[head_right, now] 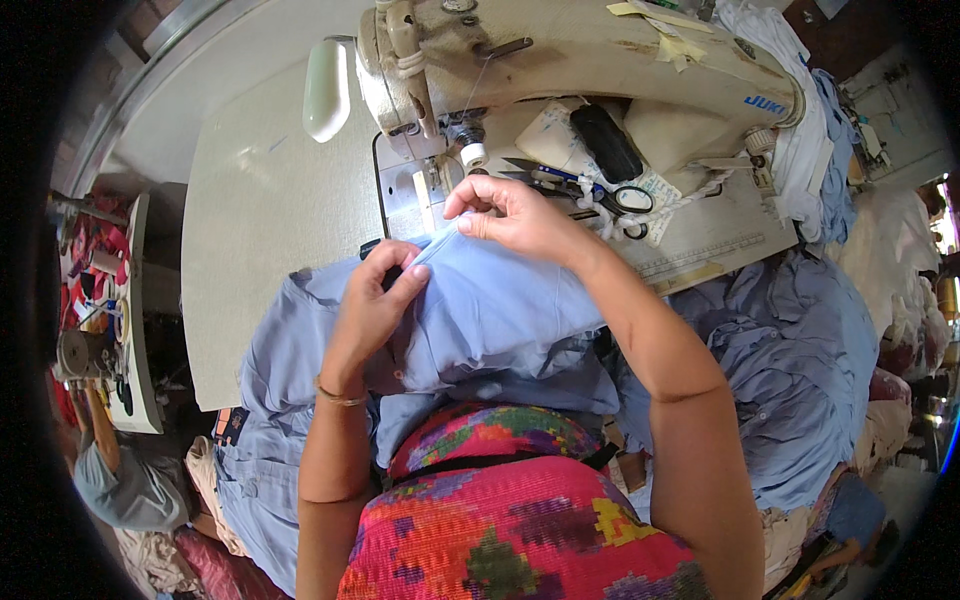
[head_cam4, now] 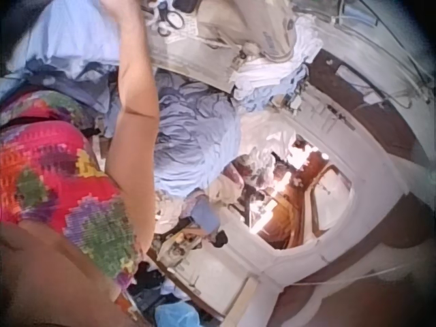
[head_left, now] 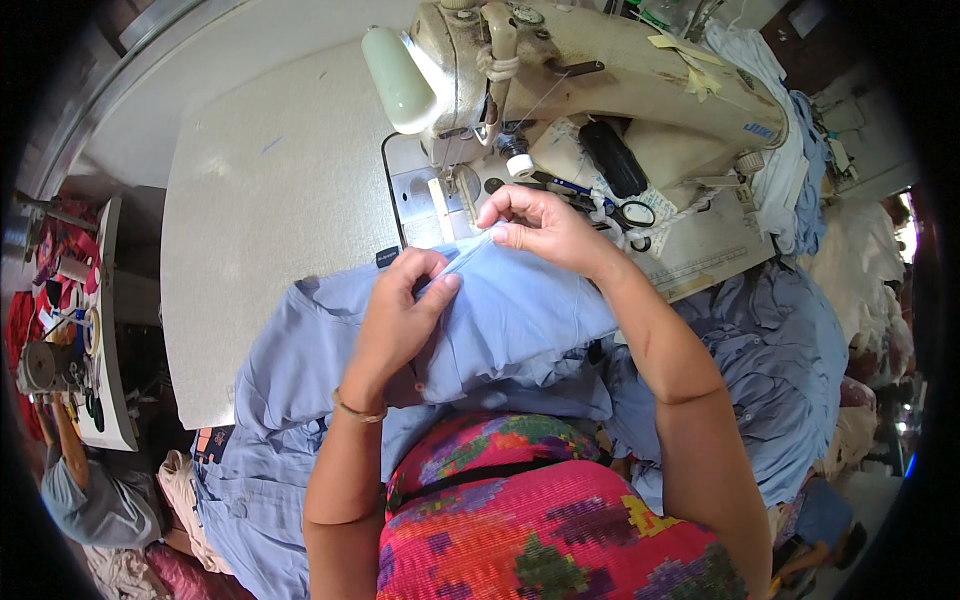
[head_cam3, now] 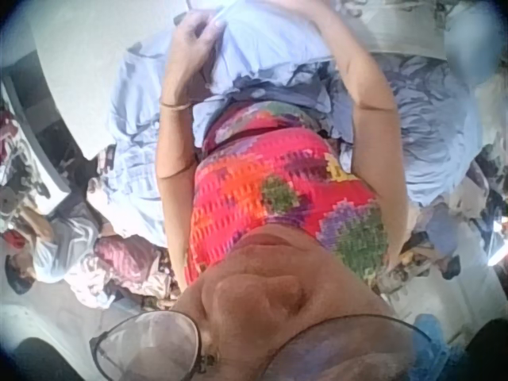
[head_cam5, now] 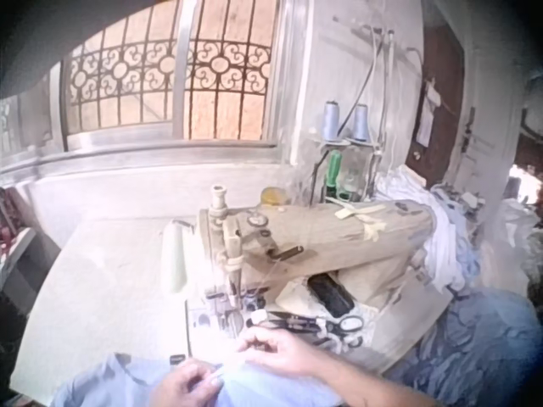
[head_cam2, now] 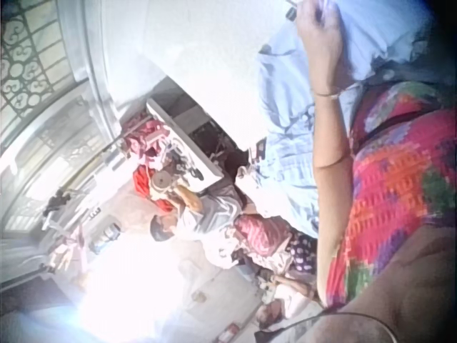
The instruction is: The person uses a pair of snips to trim thread from the collar and front of a blue shirt, spreads the shirt out on the table to check the garment, and then sews the fabric using a sewing machine.
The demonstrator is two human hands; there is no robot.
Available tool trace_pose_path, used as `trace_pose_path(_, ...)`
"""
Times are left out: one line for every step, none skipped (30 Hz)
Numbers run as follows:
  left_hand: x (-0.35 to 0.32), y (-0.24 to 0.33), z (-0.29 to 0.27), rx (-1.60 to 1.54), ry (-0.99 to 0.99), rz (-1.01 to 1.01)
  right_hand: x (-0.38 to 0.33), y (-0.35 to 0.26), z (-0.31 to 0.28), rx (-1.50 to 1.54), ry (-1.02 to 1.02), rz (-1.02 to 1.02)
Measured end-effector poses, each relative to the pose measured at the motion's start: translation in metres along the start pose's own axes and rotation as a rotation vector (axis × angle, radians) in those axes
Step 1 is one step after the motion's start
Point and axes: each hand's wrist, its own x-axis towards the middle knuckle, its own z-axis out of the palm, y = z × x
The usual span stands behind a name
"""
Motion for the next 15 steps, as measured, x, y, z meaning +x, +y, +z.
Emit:
trace_pose_path(-0.002,0.003,-0.003,-0.219,-0.040,-0.114,-0.002,-0.001,0.001,0.051,-0.006,-0.009)
trace_pose_path(-0.004,0.007,-0.008,-0.315,-0.099,-0.157,-0.005,-0.004,0.002,0.103,-0.007,0.002)
trace_pose_path(-0.007,0.009,-0.012,-0.374,-0.111,-0.181,-0.008,-0.009,0.005,0.155,-0.010,0.013)
trace_pose_path(-0.009,0.011,-0.015,-0.433,-0.123,-0.205,-0.010,-0.012,0.007,0.206,-0.014,0.024)
trace_pose_path(-0.011,0.012,-0.017,-0.493,-0.134,-0.229,-0.011,-0.014,0.008,0.225,-0.013,0.021)
trace_pose_path(-0.013,0.011,-0.018,-0.549,-0.136,-0.243,-0.011,-0.015,0.011,0.245,-0.015,0.018)
trace_pose_path(-0.015,0.010,-0.019,-0.606,-0.139,-0.258,-0.011,-0.016,0.013,0.265,-0.017,0.014)
trace_pose_path(-0.017,0.009,-0.020,-0.663,-0.141,-0.272,-0.012,-0.018,0.015,0.277,-0.019,0.015)
trace_pose_path(-0.018,0.010,-0.018,-0.730,-0.124,-0.275,-0.012,-0.019,0.017,0.289,-0.016,0.017)
trace_pose_path(-0.018,0.013,-0.015,-0.798,-0.107,-0.278,-0.012,-0.019,0.018,0.301,-0.013,0.019)
trace_pose_path(-0.019,0.014,-0.013,-0.865,-0.089,-0.282,-0.013,-0.019,0.018,0.305,-0.006,0.020)
trace_pose_path(-0.020,0.014,-0.013,-0.905,-0.094,-0.281,-0.013,-0.019,0.020,0.310,-0.005,0.019)
trace_pose_path(-0.021,0.012,-0.013,-0.944,-0.099,-0.281,-0.013,-0.020,0.021,0.315,-0.004,0.017)
trace_pose_path(-0.023,0.011,-0.013,-0.984,-0.104,-0.280,-0.013,-0.022,0.022,0.310,-0.006,0.015)
trace_pose_path(-0.025,0.009,-0.013,-0.981,-0.090,-0.271,-0.012,-0.024,0.024,0.304,-0.009,0.015)
